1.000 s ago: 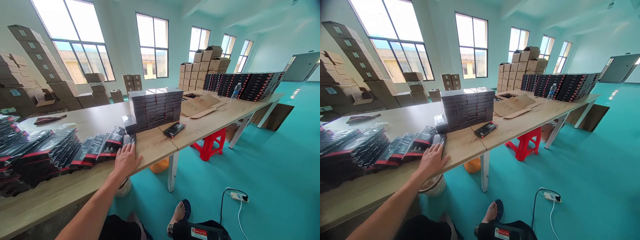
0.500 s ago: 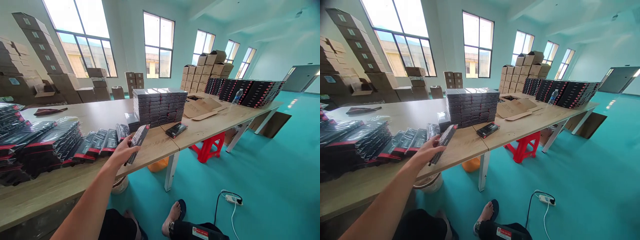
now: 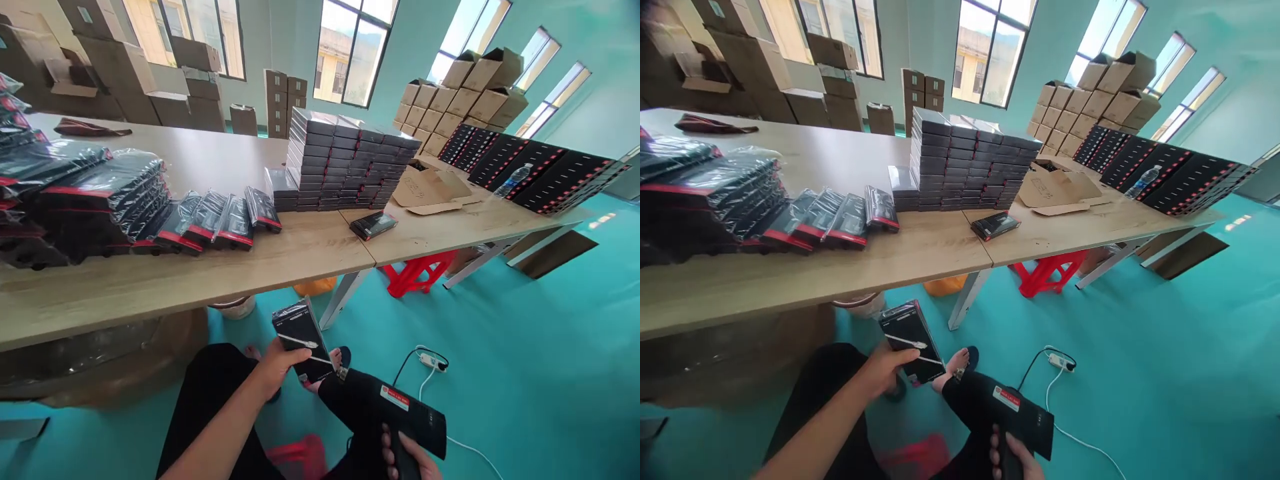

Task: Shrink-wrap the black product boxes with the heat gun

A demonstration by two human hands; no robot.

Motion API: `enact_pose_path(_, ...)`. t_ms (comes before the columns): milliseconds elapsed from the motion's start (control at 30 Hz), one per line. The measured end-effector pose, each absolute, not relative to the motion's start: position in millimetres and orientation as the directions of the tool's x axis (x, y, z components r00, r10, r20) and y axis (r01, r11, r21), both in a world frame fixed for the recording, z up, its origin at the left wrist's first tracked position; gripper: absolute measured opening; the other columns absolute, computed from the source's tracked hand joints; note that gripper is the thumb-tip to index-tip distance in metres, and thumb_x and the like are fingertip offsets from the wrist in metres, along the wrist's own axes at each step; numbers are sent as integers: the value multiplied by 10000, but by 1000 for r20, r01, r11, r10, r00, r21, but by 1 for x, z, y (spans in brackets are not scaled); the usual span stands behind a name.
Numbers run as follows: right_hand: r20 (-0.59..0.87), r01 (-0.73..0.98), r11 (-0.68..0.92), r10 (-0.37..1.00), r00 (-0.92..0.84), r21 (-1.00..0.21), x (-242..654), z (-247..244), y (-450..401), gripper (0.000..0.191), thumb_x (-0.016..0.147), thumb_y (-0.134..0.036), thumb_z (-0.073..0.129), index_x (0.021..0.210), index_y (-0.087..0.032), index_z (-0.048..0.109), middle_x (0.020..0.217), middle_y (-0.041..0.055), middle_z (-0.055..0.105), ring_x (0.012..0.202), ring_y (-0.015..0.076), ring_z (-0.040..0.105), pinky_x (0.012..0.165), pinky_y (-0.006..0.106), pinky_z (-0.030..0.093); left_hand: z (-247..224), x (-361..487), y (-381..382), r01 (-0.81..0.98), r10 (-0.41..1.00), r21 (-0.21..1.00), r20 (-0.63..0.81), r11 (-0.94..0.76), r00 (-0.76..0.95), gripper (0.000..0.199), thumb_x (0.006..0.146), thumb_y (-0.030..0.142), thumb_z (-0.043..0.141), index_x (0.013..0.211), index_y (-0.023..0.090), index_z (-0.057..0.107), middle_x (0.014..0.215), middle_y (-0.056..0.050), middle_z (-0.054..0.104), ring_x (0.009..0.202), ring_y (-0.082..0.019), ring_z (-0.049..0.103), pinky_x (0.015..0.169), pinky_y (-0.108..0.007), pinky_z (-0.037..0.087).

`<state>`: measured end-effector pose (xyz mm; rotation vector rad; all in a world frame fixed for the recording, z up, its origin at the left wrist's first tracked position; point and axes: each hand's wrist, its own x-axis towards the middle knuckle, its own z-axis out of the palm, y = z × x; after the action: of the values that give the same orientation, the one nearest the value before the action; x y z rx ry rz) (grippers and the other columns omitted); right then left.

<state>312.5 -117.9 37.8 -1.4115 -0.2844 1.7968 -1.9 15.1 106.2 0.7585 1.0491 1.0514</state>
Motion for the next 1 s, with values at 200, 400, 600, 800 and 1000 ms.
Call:
enact_pose_path(200,-731,-604,-539,674,108,-587,334,107,-137,392,678,-342,909,1002,-185,755,849,27,736,685,131,645,564,222,553,9,10,6,21,975,977,-213,212,68,337,664,310,770,972,178,740,994,-83,790,1000,-320,714,918,-432,532)
enact_pose_path(400,-688,-335,-610,695,211,-718,333,186,-145,446,715,-405,871,1078,-180,742,881,59,740,697,167,641,550,261,538,-14,16,-6,342,966,936,-159,82,204,247,739,178,663,979,188,718,967,-57,748,915,-244,695,824,-331,507)
enact_pose_path(600,-701,-24,-703,706,104,-711,306,235,-122,449,746,-441,839,1071,-147,744,915,97,743,712,192,656,584,296,548,-20,16,-6,463,948,885,-175,34,265,219,767,236,674,976,199,729,1000,-71,726,962,-257,658,829,-330,466)
enact_pose_path(800,-679,124,-679,732,53,-723,295,238,-101,432,723,-471,844,1001,-152,758,908,107,738,720,216,650,592,330,546,-21,14,-12,428,945,903,-179,47,274,158,760,294,688,891,213,725,938,-78,719,882,-270,646,753,-329,431)
enact_pose_path(1000,-680,168,-672,733,11,-721,286,239,-94,430,730,-477,833,1000,-153,750,888,98,736,716,210,652,585,322,544,-15,13,-15,450,943,892,-190,50,273,163,760,327,709,881,221,734,904,-82,713,857,-286,648,740,-334,413)
